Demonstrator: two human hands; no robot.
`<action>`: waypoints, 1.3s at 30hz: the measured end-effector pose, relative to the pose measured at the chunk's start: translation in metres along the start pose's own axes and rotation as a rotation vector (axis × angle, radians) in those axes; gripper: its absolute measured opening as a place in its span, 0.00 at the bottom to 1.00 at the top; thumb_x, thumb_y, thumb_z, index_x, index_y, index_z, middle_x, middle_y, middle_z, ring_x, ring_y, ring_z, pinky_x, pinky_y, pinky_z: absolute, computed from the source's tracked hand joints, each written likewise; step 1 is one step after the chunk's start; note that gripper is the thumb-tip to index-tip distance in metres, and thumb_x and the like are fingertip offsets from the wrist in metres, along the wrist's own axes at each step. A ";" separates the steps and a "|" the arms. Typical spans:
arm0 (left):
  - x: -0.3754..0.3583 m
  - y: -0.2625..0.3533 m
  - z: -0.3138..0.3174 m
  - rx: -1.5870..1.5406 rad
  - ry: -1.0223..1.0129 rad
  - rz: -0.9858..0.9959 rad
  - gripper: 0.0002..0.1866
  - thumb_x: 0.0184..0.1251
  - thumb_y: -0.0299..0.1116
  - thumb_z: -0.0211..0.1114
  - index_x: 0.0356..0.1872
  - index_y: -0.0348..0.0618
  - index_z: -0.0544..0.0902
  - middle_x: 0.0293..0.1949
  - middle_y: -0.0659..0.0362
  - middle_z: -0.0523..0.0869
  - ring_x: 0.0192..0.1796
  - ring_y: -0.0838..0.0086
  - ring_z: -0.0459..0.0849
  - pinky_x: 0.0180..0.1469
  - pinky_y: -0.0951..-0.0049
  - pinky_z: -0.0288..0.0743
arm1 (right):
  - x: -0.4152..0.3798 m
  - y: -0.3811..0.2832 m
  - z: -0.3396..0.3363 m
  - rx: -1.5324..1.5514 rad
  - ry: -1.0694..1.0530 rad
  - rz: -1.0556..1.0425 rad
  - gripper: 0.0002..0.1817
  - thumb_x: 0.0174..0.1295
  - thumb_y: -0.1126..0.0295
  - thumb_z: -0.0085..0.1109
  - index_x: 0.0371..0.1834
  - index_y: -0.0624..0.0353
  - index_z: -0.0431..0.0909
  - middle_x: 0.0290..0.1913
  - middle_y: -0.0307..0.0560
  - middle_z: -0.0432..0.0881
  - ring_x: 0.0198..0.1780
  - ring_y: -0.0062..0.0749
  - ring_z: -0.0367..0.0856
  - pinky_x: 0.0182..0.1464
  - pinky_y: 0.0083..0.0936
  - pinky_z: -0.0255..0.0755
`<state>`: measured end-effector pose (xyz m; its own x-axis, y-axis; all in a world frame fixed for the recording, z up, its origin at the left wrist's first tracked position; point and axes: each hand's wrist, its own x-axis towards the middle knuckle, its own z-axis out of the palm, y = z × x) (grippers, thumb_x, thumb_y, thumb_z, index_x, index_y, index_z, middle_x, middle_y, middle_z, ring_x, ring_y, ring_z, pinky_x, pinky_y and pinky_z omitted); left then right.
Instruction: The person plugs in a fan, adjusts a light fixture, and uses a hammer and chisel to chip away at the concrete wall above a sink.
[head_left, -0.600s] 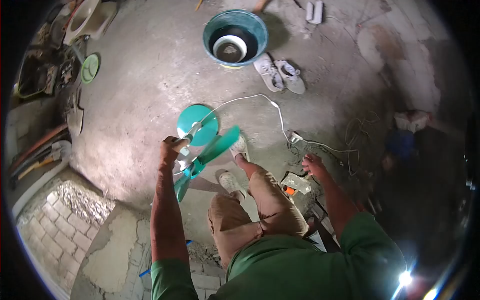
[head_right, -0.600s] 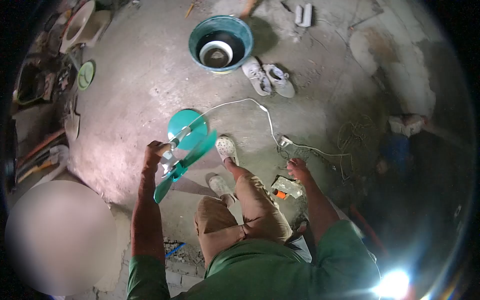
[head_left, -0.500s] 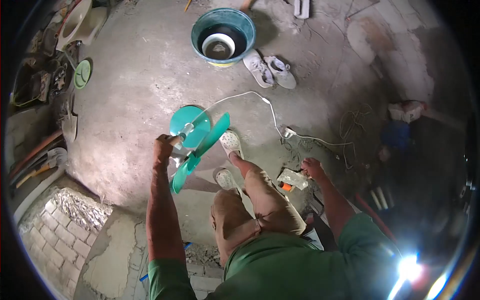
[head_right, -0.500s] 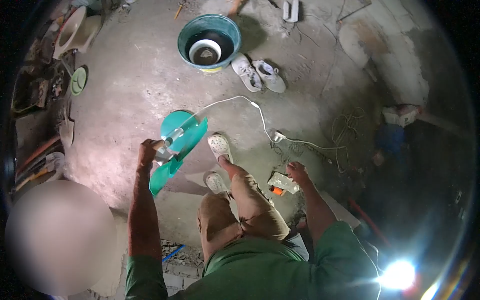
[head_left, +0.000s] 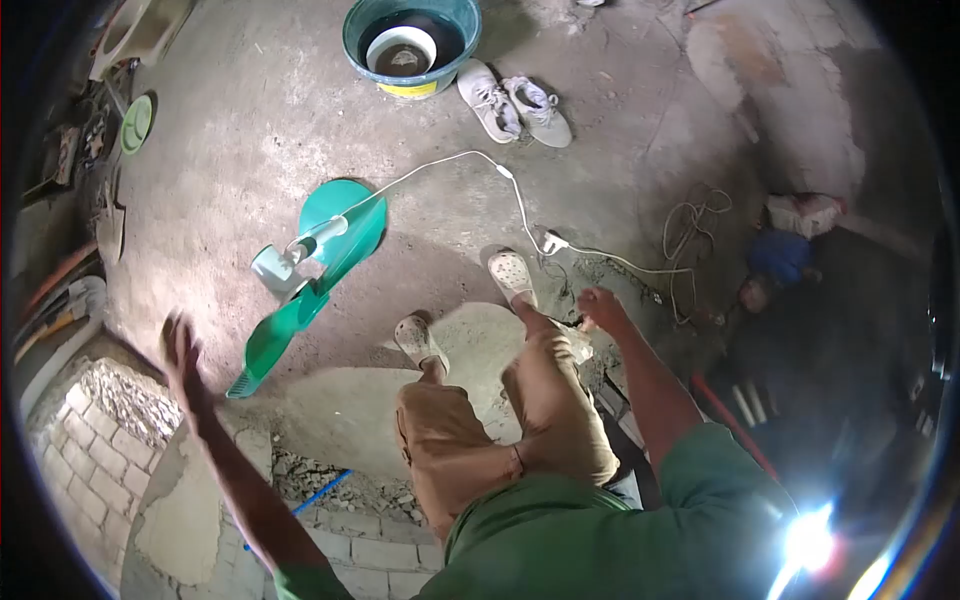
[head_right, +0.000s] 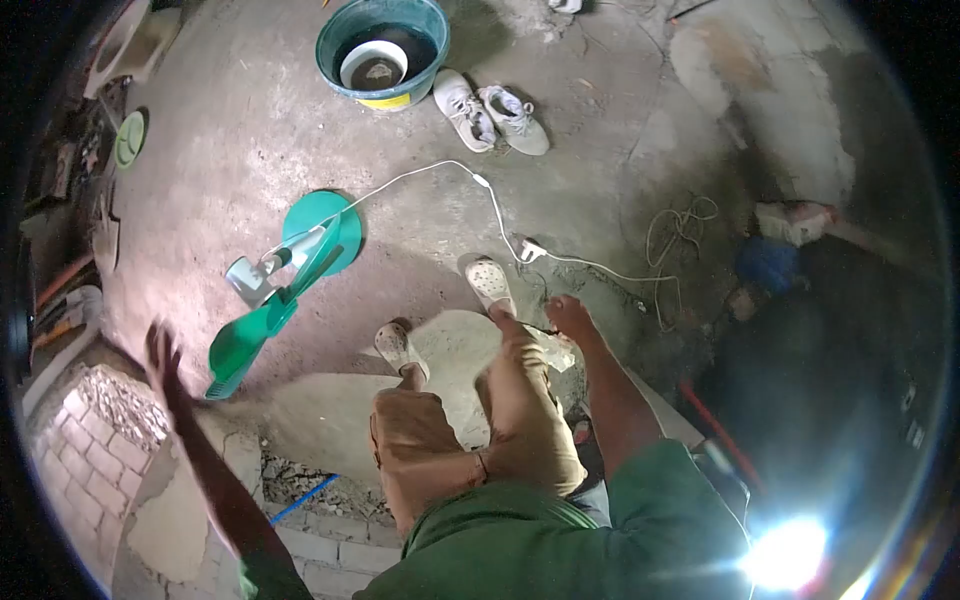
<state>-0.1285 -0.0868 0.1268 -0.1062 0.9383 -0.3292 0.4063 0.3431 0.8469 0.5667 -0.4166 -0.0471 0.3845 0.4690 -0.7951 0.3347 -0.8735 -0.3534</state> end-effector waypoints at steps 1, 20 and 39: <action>-0.033 -0.016 -0.034 0.213 0.128 0.050 0.26 0.72 0.39 0.55 0.68 0.39 0.70 0.72 0.54 0.64 0.70 0.64 0.68 0.68 0.63 0.65 | 0.035 -0.003 0.003 -0.027 0.056 -0.063 0.18 0.63 0.56 0.59 0.47 0.58 0.82 0.31 0.45 0.85 0.28 0.28 0.83 0.29 0.28 0.75; -0.579 -0.035 0.183 0.097 -0.050 -1.856 0.20 0.72 0.39 0.56 0.58 0.37 0.76 0.42 0.51 0.85 0.38 0.67 0.84 0.39 0.65 0.78 | 0.487 -0.042 0.141 -0.716 0.152 -0.468 0.22 0.63 0.57 0.57 0.56 0.57 0.74 0.46 0.60 0.83 0.50 0.57 0.82 0.50 0.49 0.76; -0.552 -0.129 0.218 -0.002 -0.048 -1.833 0.21 0.73 0.40 0.56 0.60 0.36 0.75 0.43 0.51 0.85 0.38 0.68 0.85 0.40 0.66 0.79 | 0.496 -0.057 0.158 -0.531 0.311 -0.670 0.14 0.61 0.67 0.58 0.44 0.66 0.75 0.42 0.62 0.80 0.42 0.58 0.83 0.45 0.47 0.77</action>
<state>0.0752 -0.6586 0.1083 -0.3404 -0.5760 -0.7432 -0.1790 0.8157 -0.5501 0.6024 -0.1548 -0.4993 0.1557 0.9382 -0.3092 0.8944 -0.2667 -0.3589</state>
